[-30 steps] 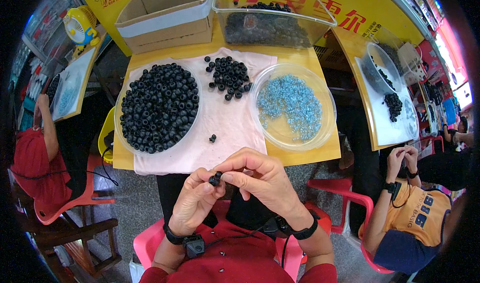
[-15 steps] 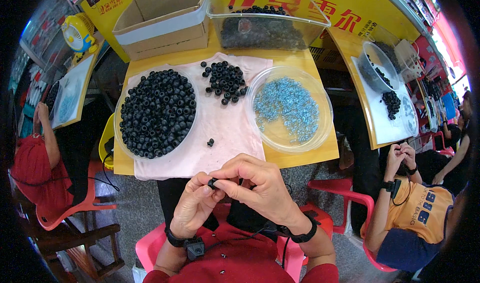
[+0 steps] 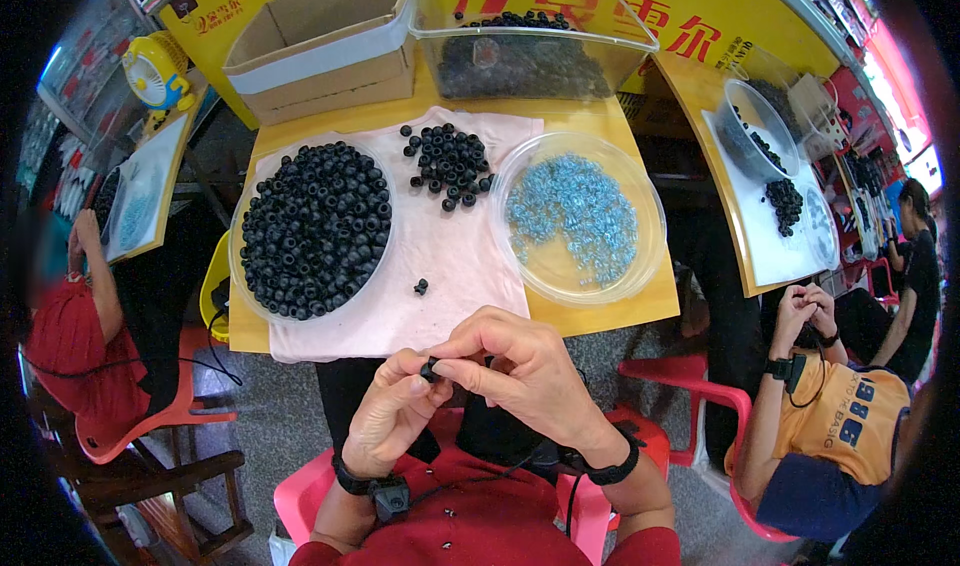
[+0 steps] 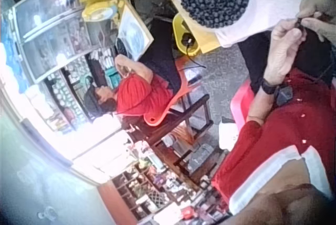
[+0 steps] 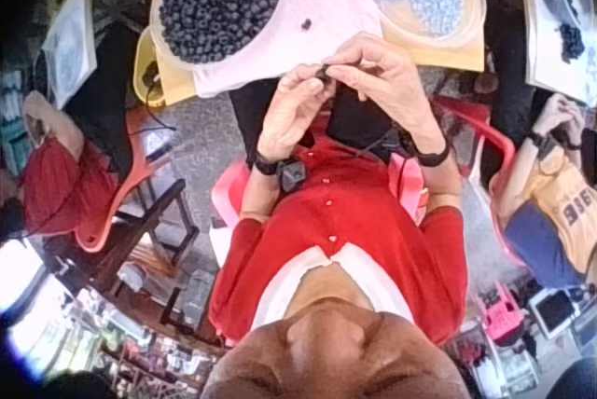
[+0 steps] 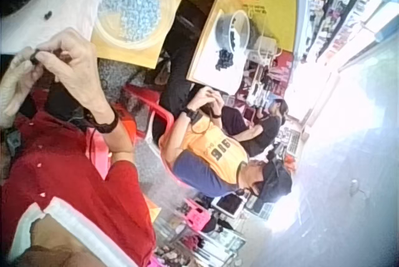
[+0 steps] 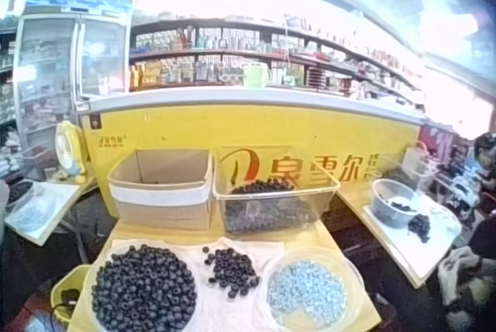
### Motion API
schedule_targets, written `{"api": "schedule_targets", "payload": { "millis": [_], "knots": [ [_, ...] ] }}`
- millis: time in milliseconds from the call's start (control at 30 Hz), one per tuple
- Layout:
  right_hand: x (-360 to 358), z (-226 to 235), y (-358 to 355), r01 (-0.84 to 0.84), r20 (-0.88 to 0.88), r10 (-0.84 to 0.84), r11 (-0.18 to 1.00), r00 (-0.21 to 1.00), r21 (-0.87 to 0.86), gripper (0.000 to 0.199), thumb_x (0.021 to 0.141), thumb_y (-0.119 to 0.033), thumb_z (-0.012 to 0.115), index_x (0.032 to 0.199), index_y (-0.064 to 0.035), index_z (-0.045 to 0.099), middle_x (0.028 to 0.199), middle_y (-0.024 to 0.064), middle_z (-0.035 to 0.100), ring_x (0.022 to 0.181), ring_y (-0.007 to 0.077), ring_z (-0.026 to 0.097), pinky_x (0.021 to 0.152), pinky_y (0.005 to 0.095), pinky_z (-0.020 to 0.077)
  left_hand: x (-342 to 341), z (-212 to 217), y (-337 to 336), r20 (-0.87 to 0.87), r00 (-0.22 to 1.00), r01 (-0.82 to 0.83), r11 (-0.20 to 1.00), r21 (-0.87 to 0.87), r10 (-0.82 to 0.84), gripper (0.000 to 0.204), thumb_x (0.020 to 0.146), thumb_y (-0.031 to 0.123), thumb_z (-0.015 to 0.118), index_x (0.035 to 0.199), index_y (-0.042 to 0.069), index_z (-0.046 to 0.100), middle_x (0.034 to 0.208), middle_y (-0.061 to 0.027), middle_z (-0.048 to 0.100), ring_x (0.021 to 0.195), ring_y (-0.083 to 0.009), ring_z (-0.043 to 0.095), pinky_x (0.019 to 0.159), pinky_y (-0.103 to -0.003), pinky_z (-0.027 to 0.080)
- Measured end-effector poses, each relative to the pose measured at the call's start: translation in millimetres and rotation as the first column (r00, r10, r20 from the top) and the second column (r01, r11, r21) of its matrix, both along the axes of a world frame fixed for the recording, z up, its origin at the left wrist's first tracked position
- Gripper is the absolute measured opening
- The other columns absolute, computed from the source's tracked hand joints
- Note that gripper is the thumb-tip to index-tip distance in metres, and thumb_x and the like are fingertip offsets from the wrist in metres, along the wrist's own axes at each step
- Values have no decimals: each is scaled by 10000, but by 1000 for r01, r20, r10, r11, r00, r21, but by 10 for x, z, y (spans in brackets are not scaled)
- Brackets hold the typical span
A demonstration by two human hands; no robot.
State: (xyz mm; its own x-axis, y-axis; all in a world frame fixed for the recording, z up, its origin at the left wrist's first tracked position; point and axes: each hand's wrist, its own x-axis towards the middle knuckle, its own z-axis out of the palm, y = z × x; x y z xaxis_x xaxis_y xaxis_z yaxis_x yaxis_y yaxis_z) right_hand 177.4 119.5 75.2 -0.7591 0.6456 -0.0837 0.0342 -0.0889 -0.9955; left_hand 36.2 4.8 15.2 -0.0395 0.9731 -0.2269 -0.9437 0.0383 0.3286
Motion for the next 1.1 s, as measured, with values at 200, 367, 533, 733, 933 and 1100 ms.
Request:
{"api": "schedule_targets", "payload": {
  "millis": [200, 367, 533, 733, 933, 1100],
  "knots": [
    [14, -51, -1, 6, -37, 13, 888, 999, 460, 220, 794, -37, 704, 1010, -18, 666, 904, 70, 625, 687, 91, 590, 512, 196, 465, 36, 18, -5, 127, 992, 22, 999, -29, -18, 126, 868, -9, 618, 971, 55, 653, 1069, -81, 647, 965, -175, 619, 910, -311, 487],
    [-20, 9, -15, 9, 10, -19, 793, 1000, 610, 273, 718, -48, 737, 979, -40, 658, 913, 73, 620, 703, 153, 607, 545, 259, 511, 27, 60, 11, 164, 981, 117, 989, -89, -101, 175, 867, 78, 643, 1042, 77, 631, 1056, -55, 641, 1016, -164, 587, 960, -320, 435],
    [-42, -30, -21, 45, -29, -35, 704, 999, 709, 226, 696, -30, 729, 900, -33, 630, 884, 81, 615, 688, 199, 603, 563, 272, 519, 26, 57, 9, 217, 968, 156, 981, -116, -128, 77, 886, 68, 621, 960, 66, 642, 1011, -47, 650, 981, -141, 595, 937, -307, 443],
    [-59, -21, -19, 60, -128, 76, 585, 989, 809, 205, 679, 6, 708, 857, -8, 608, 815, 91, 597, 688, 226, 600, 575, 289, 513, 17, 88, -70, 169, 978, 144, 979, -144, -119, 74, 871, 29, 628, 917, 70, 669, 980, -34, 661, 948, -126, 604, 895, -277, 467],
    [-137, 97, 16, 9, -68, 98, 506, 993, 863, 182, 678, 8, 695, 812, -5, 573, 786, 75, 571, 677, 230, 583, 556, 295, 496, -36, 123, -21, 196, 972, 151, 982, -110, -127, 95, 865, 27, 640, 937, 79, 675, 1021, -38, 665, 955, -128, 608, 891, -275, 475],
    [-342, 289, 208, -75, 49, 58, 624, 997, 778, 182, 694, -54, 716, 823, -26, 590, 778, 79, 584, 668, 239, 596, 583, 314, 507, -175, 303, 110, 12, 1000, -29, 1000, -3, 29, 91, 918, 54, 580, 993, 41, 629, 1044, -84, 652, 1002, -183, 620, 916, -312, 481]
  ]
}}
